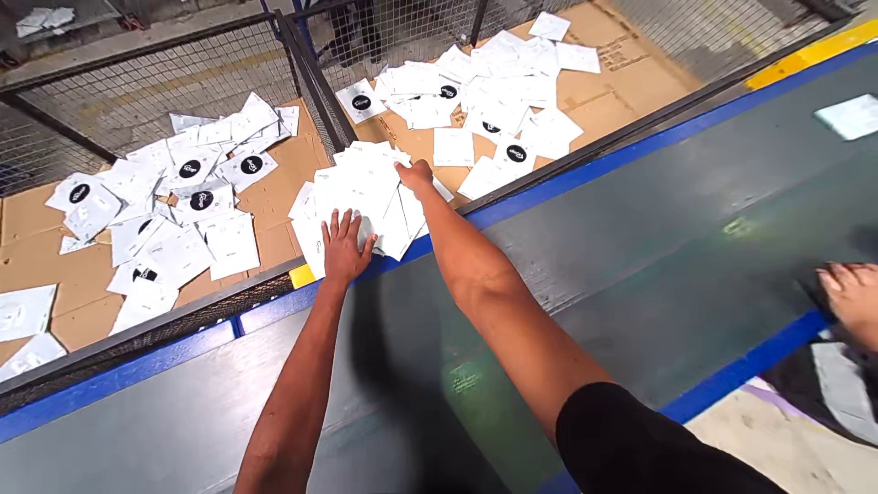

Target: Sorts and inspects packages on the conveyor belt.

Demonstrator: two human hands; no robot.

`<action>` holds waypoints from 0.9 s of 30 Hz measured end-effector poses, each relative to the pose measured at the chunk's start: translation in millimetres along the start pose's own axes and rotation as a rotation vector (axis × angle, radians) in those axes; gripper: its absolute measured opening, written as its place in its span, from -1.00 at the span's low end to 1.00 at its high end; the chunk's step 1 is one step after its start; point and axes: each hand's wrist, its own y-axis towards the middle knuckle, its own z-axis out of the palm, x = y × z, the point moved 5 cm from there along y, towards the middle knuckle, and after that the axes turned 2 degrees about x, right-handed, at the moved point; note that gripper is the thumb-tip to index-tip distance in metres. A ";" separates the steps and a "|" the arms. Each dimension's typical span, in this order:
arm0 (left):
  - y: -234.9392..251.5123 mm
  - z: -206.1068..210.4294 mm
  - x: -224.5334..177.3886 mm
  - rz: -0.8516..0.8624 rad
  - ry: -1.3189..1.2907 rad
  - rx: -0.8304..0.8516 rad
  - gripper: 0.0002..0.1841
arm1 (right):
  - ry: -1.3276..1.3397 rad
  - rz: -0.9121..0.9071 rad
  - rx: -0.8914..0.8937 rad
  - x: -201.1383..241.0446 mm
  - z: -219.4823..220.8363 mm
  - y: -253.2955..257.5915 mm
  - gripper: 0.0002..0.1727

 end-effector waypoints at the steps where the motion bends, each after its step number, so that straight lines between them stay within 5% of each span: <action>1: 2.8 3.4 0.4 0.004 0.014 0.019 -0.23 | 0.034 0.018 0.003 -3.3 3.2 6.0 -0.21; 5: 6.7 6.9 2.8 -0.030 0.024 0.093 -0.21 | 0.109 -0.018 -0.030 -7.2 2.7 19.1 -0.54; 13: 6.9 6.8 8.7 -0.079 -0.113 0.136 -0.21 | 0.624 -0.138 -0.110 34.7 -48.0 -1.2 -0.61; 15: 9.5 6.5 5.0 -0.077 -0.153 0.094 -0.21 | 0.777 -0.182 -0.023 66.3 -42.3 -19.8 -0.57; 17: 12.2 2.9 -0.1 -0.087 -0.217 0.015 -0.24 | 0.802 -0.292 0.244 111.3 -22.4 -48.3 -0.48; 19: 8.5 -6.9 6.4 -0.150 -0.267 -0.095 -0.32 | 0.551 -0.401 0.390 142.5 -8.8 -70.1 -0.33; 22: -2.5 -32.6 31.2 -0.356 -0.261 -0.189 -0.35 | -0.122 -0.573 0.186 133.6 -23.1 -80.8 -0.40; 27: -19.4 -31.9 61.3 -0.589 -0.246 -0.009 -0.21 | -0.515 -0.231 0.249 29.2 -15.5 -99.3 -0.26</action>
